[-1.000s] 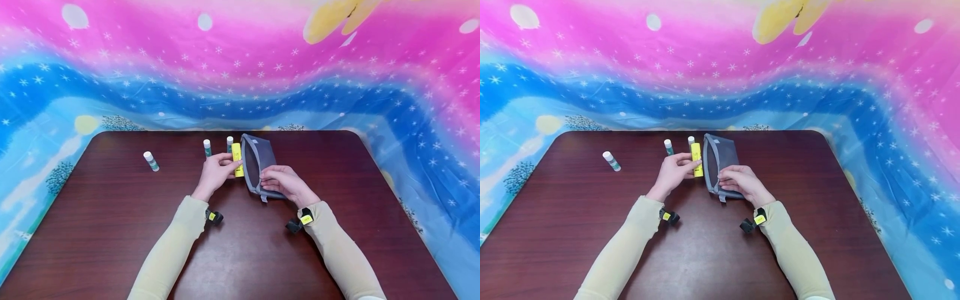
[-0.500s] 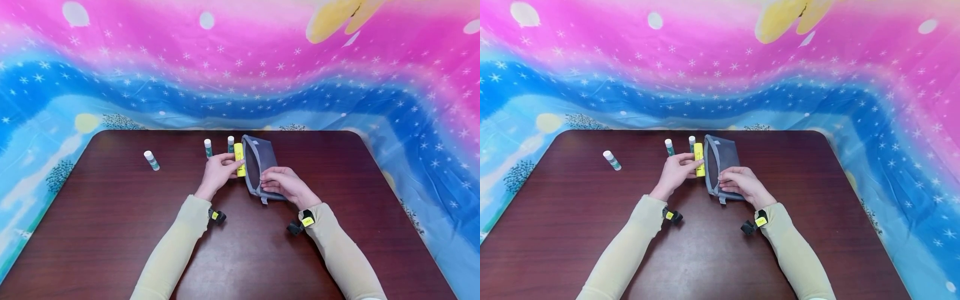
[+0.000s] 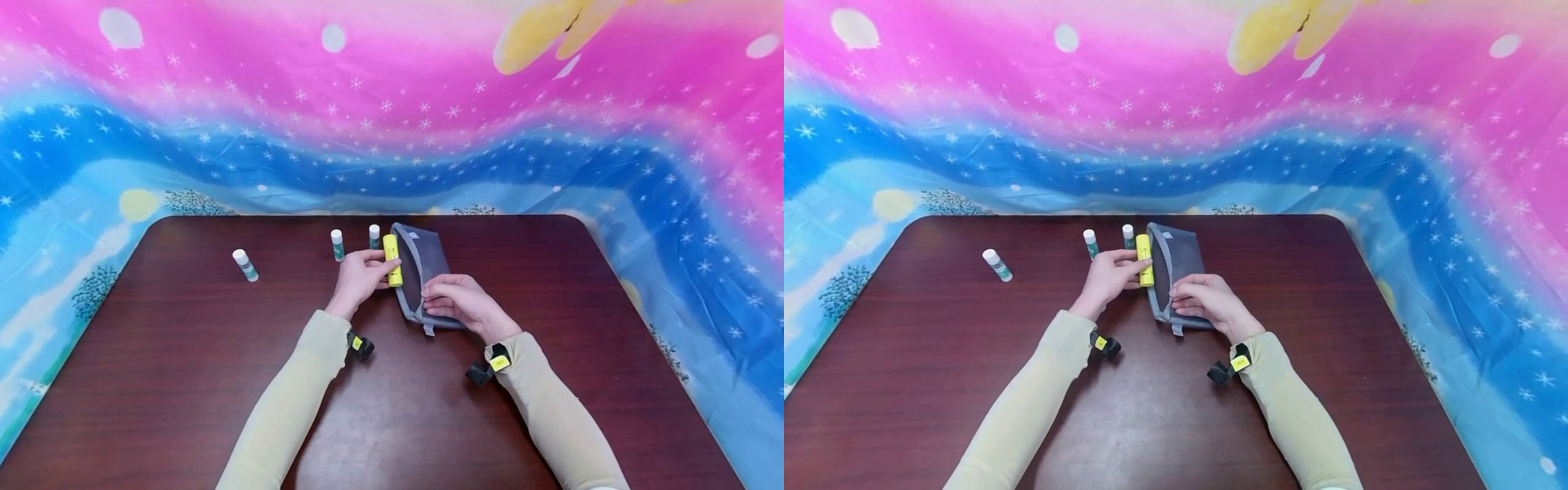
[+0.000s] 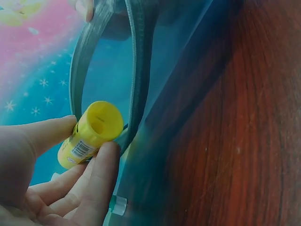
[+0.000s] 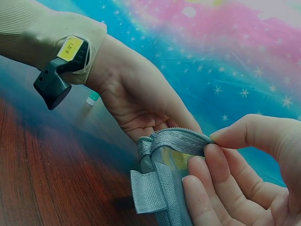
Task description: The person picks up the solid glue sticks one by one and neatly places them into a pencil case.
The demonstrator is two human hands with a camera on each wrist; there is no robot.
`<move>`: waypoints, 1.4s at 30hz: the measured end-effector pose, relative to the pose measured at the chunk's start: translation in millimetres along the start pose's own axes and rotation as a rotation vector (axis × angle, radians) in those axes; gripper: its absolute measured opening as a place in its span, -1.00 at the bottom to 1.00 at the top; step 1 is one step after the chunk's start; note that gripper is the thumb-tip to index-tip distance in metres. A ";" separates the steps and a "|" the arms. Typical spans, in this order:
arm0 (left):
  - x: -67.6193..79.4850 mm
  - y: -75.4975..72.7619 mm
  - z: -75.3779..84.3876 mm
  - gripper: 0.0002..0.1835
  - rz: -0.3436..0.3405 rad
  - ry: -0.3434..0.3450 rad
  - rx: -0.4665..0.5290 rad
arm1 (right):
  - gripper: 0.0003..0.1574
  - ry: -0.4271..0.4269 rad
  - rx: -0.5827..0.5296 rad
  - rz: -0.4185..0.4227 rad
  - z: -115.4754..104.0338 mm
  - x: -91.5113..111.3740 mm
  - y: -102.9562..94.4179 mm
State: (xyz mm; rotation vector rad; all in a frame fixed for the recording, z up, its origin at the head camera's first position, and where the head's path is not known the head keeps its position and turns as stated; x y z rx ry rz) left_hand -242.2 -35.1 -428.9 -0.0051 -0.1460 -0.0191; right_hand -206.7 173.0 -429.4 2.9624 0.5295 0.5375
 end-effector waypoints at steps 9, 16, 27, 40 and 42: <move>-6.3 0.7 -5.5 -0.53 0.004 -0.023 -0.044 | -0.88 0.015 0.003 -0.001 1.8 -0.4 0.3; -6.5 2.7 -4.5 -0.51 0.009 -0.026 -0.065 | -0.91 0.012 0.000 -0.008 2.2 -0.7 1.4; -8.0 3.5 -9.1 -0.52 0.019 -0.036 -0.071 | -0.92 0.005 -0.008 -0.022 3.4 -0.7 2.5; -6.1 3.6 -4.7 -0.46 -0.028 -0.009 -0.015 | -0.95 -0.020 -0.026 -0.040 3.0 -0.7 3.0; -5.4 2.8 -3.8 -0.47 -0.028 -0.003 -0.013 | -0.95 -0.023 -0.026 -0.036 2.7 -1.1 2.6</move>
Point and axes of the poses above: each hand's wrist, its own x-axis away from the middle knuckle, its own y-axis out of the palm, z = x × y, the point moved 2 cm from there along -x, towards the middle knuckle, and after that the axes turned 5 degrees about x, right-handed, at the moved point
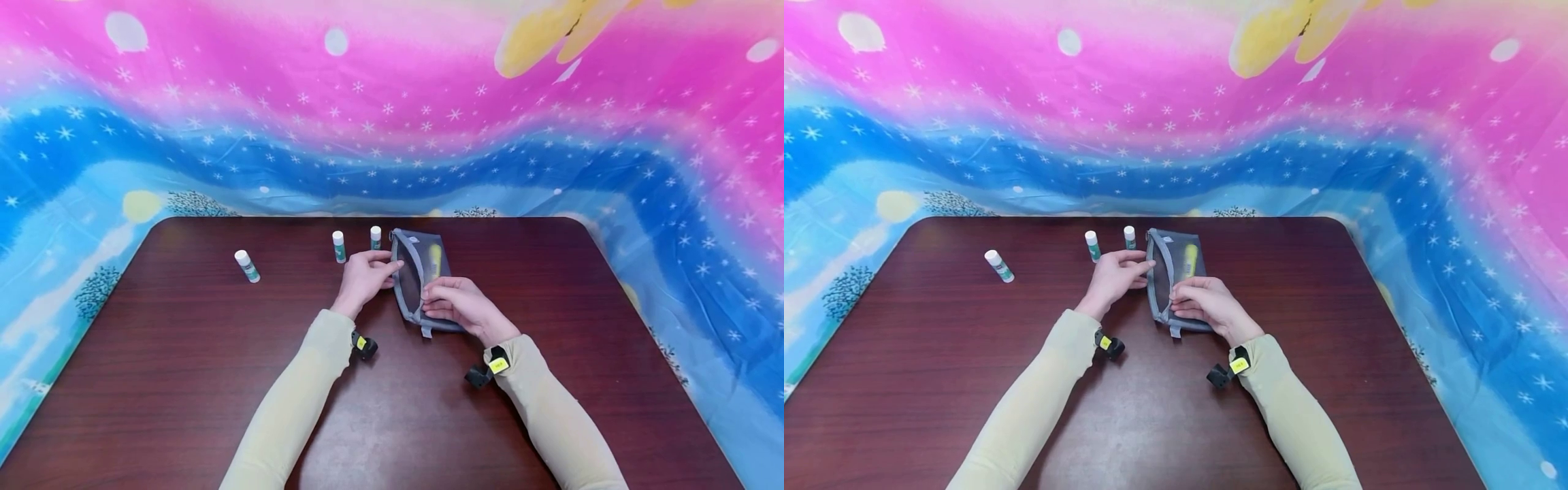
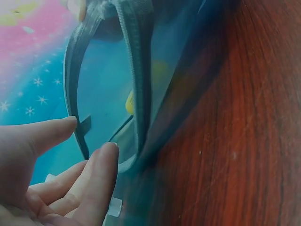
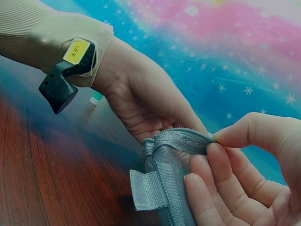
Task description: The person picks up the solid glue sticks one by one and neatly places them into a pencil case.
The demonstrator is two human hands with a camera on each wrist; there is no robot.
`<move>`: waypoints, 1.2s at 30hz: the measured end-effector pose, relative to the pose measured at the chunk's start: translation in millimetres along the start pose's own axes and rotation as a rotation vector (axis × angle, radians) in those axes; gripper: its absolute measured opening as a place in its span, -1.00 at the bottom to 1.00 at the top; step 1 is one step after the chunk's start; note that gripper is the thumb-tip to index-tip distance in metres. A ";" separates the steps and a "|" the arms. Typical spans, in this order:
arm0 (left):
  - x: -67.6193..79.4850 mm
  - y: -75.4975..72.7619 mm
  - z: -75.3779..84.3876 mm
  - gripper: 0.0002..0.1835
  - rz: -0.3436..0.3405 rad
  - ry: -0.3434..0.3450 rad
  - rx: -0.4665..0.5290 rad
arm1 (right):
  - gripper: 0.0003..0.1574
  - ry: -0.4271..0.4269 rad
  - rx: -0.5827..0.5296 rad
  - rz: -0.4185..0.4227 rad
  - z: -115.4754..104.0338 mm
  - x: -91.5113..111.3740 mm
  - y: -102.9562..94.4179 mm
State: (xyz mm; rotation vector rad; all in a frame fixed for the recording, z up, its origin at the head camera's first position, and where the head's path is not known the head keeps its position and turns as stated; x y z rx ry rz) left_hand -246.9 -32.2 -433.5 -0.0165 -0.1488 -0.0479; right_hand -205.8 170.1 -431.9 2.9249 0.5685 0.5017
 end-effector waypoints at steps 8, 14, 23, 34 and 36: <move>5.4 -6.2 2.5 -0.47 0.008 0.019 0.046 | -0.93 0.004 -0.002 0.000 -1.1 -0.6 -0.5; 9.7 -10.6 4.8 -0.49 0.006 0.032 0.044 | -0.91 -0.006 -0.005 0.006 -4.4 -0.2 -1.5; 16.9 -27.8 11.0 -0.55 0.078 0.101 0.036 | -0.93 -0.024 -0.021 0.018 -9.0 1.6 -5.4; 21.2 -60.7 28.5 -0.54 0.214 0.227 0.059 | -0.96 -0.042 -0.014 0.033 -13.2 4.2 -7.3; 21.8 -68.2 32.2 -0.55 0.238 0.250 0.090 | -0.96 -0.044 -0.010 0.036 -13.8 4.2 -7.8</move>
Point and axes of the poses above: each hand's wrist, its own x-axis away from the middle knuckle, its own y-axis out of the palm, z = x × y, the point moved 2 cm from there along -x, towards the middle knuckle, and after that the axes turned 5 degrees about x, right-handed, at the moved point
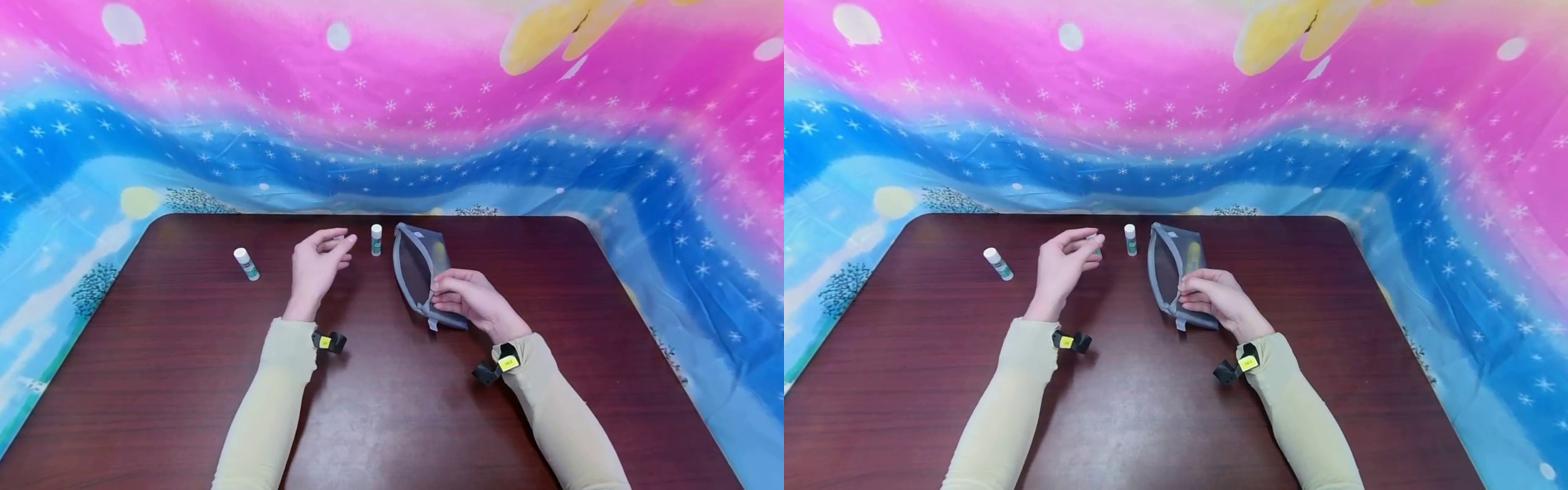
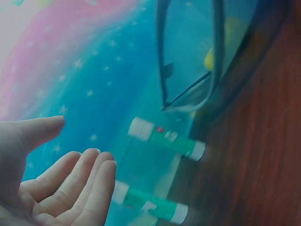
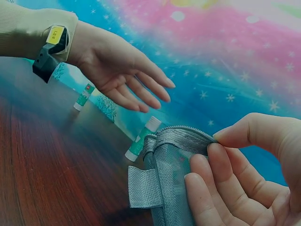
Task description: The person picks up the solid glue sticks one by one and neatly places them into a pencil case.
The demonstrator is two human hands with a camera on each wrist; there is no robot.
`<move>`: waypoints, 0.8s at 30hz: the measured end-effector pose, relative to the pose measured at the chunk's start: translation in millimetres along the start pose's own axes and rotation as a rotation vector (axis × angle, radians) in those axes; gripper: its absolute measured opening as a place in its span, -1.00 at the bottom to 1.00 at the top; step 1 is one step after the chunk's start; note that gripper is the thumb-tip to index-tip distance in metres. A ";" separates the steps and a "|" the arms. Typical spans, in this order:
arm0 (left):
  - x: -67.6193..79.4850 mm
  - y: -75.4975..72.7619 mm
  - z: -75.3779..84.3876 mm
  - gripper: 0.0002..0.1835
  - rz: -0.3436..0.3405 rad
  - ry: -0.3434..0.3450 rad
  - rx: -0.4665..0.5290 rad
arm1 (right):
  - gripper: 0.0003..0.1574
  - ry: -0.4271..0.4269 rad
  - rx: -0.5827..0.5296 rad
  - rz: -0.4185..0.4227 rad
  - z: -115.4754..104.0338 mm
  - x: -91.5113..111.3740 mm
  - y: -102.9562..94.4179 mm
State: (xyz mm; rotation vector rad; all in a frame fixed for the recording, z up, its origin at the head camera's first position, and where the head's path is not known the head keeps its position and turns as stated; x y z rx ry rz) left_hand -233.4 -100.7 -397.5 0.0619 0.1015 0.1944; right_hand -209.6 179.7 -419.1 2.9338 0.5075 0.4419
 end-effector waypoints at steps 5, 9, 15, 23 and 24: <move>-5.5 -16.4 2.3 -0.55 0.068 0.013 0.013 | -0.96 -0.001 0.008 0.001 -0.4 -0.1 -1.1; -10.1 -26.1 -2.6 -0.57 0.117 0.045 -0.068 | -0.96 0.005 0.006 0.003 0.6 -0.5 -1.7; -14.9 -28.2 -15.1 -0.56 0.088 0.062 -0.122 | -0.96 0.006 0.001 -0.002 0.6 -1.1 -1.1; -19.7 -21.4 -29.0 -0.43 0.011 0.013 -0.160 | -0.95 0.000 -0.008 -0.003 0.4 -0.2 -1.1; -20.6 -20.9 -30.6 -0.41 0.000 0.011 -0.162 | -0.95 0.001 -0.011 -0.003 0.7 -0.1 -1.1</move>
Point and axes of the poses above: each hand's wrist, its own x-axis away from the middle knuckle, its own y-axis out of the palm, z = x × y, the point moved 2 cm from there along -x, towards the middle knuckle, and after that the axes turned 5 degrees about x, right-handed, at the moved point
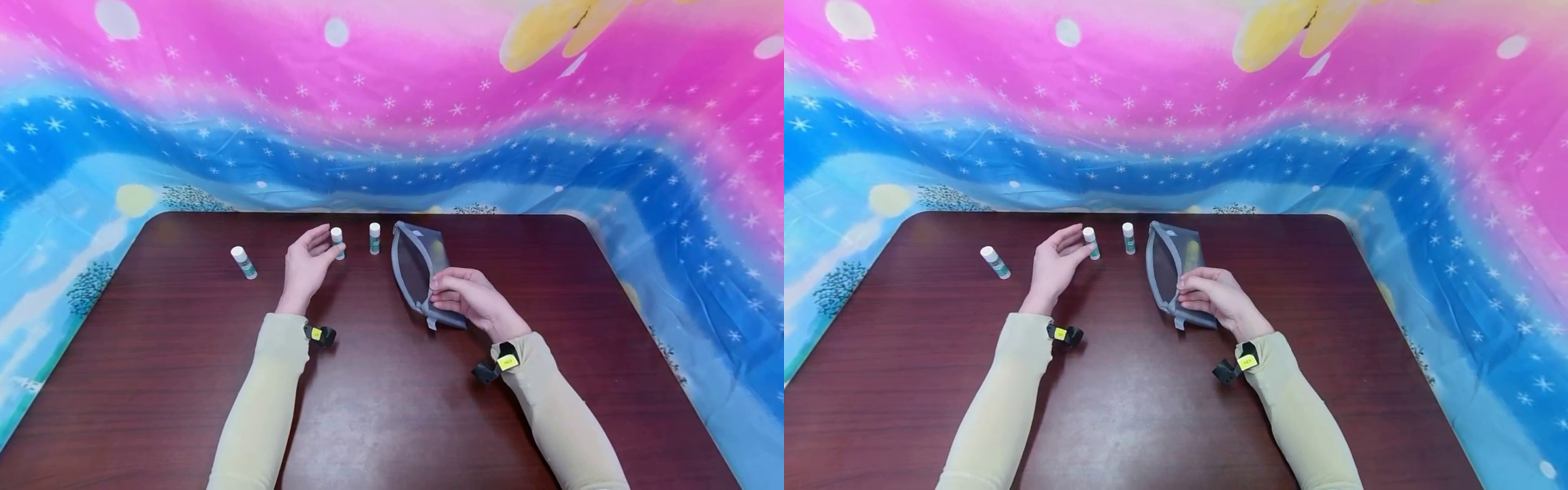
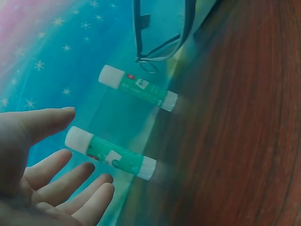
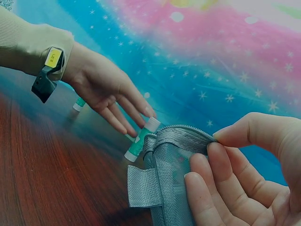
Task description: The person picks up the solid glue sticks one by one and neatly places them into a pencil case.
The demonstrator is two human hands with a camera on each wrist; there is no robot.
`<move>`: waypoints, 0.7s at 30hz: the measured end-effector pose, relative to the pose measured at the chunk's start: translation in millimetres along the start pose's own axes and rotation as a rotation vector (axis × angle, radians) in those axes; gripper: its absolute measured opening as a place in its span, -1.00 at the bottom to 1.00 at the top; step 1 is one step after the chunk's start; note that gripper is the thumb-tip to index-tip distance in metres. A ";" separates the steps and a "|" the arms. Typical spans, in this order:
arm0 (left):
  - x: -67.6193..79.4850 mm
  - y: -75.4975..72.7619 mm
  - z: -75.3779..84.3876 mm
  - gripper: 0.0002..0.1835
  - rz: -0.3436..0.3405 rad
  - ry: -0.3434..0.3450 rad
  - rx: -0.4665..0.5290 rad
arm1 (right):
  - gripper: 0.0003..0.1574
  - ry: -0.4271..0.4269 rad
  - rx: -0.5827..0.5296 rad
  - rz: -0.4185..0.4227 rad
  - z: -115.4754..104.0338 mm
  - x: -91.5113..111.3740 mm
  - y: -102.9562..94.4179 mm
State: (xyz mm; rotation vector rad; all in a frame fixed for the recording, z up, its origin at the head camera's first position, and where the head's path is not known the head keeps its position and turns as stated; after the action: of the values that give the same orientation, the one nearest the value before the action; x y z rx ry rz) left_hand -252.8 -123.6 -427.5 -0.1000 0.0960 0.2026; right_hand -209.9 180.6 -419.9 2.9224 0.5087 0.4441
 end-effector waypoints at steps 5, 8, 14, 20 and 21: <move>-5.3 2.7 -6.6 -0.39 -0.036 0.001 -0.003 | -0.94 0.003 -0.015 -0.004 1.0 -0.3 0.0; -6.6 3.5 -8.8 -0.43 -0.044 -0.003 -0.026 | -0.94 0.006 -0.022 -0.006 1.9 -0.4 -0.1; -8.6 4.3 -13.3 -0.47 -0.068 -0.035 -0.089 | -0.93 0.007 -0.020 -0.017 3.5 -1.8 -0.7; -10.7 6.0 -14.9 -0.51 -0.087 -0.034 -0.121 | -0.90 0.005 -0.009 -0.020 3.1 -2.7 -2.0; -10.7 6.2 -15.4 -0.52 -0.087 -0.031 -0.126 | -0.90 0.006 -0.008 -0.019 3.0 -2.7 -2.2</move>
State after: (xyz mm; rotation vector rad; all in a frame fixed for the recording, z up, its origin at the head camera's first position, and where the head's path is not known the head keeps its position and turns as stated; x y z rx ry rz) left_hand -265.8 -121.3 -442.1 -0.2256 0.0474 0.1230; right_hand -212.1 181.4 -423.9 2.9072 0.5342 0.4512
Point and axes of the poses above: each hand's wrist, its own x-axis away from the middle knuckle, its own y-axis out of the palm, z = x × y, the point moved 2 cm from there along -x, towards the middle knuckle, and after that the axes turned 5 degrees about x, right-handed, at the moved point
